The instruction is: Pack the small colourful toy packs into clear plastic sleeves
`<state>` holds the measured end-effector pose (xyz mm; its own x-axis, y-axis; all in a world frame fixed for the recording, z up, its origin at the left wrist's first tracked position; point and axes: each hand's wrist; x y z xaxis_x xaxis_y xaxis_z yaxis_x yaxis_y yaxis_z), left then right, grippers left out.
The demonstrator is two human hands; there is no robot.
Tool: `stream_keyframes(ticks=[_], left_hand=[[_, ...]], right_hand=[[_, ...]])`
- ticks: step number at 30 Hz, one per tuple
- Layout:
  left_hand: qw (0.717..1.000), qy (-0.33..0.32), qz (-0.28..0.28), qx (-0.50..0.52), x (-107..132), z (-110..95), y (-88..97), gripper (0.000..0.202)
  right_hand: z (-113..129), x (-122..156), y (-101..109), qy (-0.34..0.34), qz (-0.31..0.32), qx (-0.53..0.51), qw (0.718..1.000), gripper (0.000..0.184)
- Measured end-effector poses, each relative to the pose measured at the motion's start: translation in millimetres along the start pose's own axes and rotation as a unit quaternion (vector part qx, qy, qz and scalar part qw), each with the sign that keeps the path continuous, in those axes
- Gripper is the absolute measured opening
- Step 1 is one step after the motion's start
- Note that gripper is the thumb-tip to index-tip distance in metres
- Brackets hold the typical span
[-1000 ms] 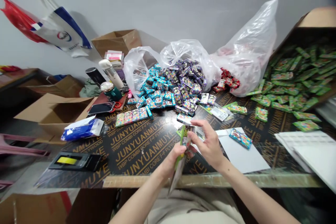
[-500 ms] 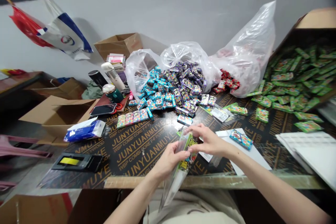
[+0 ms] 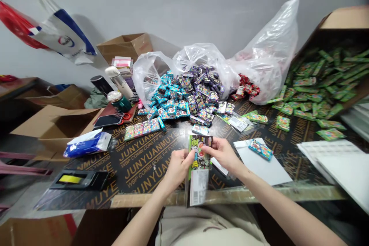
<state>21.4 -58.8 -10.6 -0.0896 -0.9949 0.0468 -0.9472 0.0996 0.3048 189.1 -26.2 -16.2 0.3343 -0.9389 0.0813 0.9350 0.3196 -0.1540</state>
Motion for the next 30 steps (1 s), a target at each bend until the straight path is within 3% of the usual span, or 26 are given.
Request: stream_keyframes(ticks=[3,7,10,12,15,17,19,20,21,23,24,26,30], left_hand=[[0.999,0.015,-0.002,0.035,-8.8,1.0,2.4,0.044],[0.987,0.044,-0.038,0.149,-18.5,6.7,3.4,0.039],[0.979,0.048,0.029,0.198,-15.4,14.4,-3.5,0.033],[0.973,0.048,0.09,0.205,-9.7,20.1,-10.1,0.039],[0.971,0.03,0.149,0.184,-8.7,31.0,-9.2,0.046],[0.991,-0.003,0.111,0.082,-18.9,43.4,7.9,0.055],[0.993,-0.02,-0.04,-0.113,-34.9,61.7,39.9,0.061],[0.964,-0.002,-0.142,-0.225,-43.1,72.5,59.0,0.057],[0.924,0.024,-0.209,-0.32,-50.6,83.8,78.2,0.051],[0.86,0.052,-0.217,-0.458,-62.8,105.4,110.8,0.05],[0.849,0.051,-0.21,-0.482,-67.5,114.5,122.4,0.05],[0.843,0.035,-0.183,-0.506,-74.8,127.8,135.7,0.048],[0.841,0.004,-0.153,-0.519,-83.2,135.4,140.7,0.042]], right_hand=[[4.6,0.0,1.9,-0.026,0.01,-0.029,0.999,0.032],[-4.3,12.9,4.5,-0.1,0.139,-0.039,0.984,0.039],[-18.1,17.6,10.9,-0.098,0.103,-0.027,0.989,0.033],[-25.4,16.6,17.1,-0.086,0.07,-0.009,0.994,0.033],[-29.6,15.0,25.5,-0.072,0.068,0.006,0.995,0.04],[-27.9,15.8,30.1,-0.063,0.049,0.009,0.997,0.043],[-24.0,17.5,34.3,-0.07,0.032,0.005,0.997,0.043],[-21.9,18.7,36.0,-0.08,0.031,0.001,0.996,0.043],[-20.1,20.0,37.4,-0.093,0.035,-0.003,0.995,0.044],[-17.9,23.0,38.4,-0.117,0.048,-0.007,0.992,0.044],[-17.9,24.4,38.1,-0.126,0.052,-0.009,0.991,0.044],[-19.5,26.3,36.2,-0.137,0.059,-0.012,0.989,0.046],[-25.1,24.8,30.5,-0.138,0.066,-0.014,0.988,0.049]])
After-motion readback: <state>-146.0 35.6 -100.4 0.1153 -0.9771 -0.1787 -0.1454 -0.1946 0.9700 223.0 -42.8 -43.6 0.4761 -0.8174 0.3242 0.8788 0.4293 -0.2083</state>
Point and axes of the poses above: each hand's wrist, its own x-axis away from the middle knuckle, its own y-axis out of the back of the hand, z = x × y
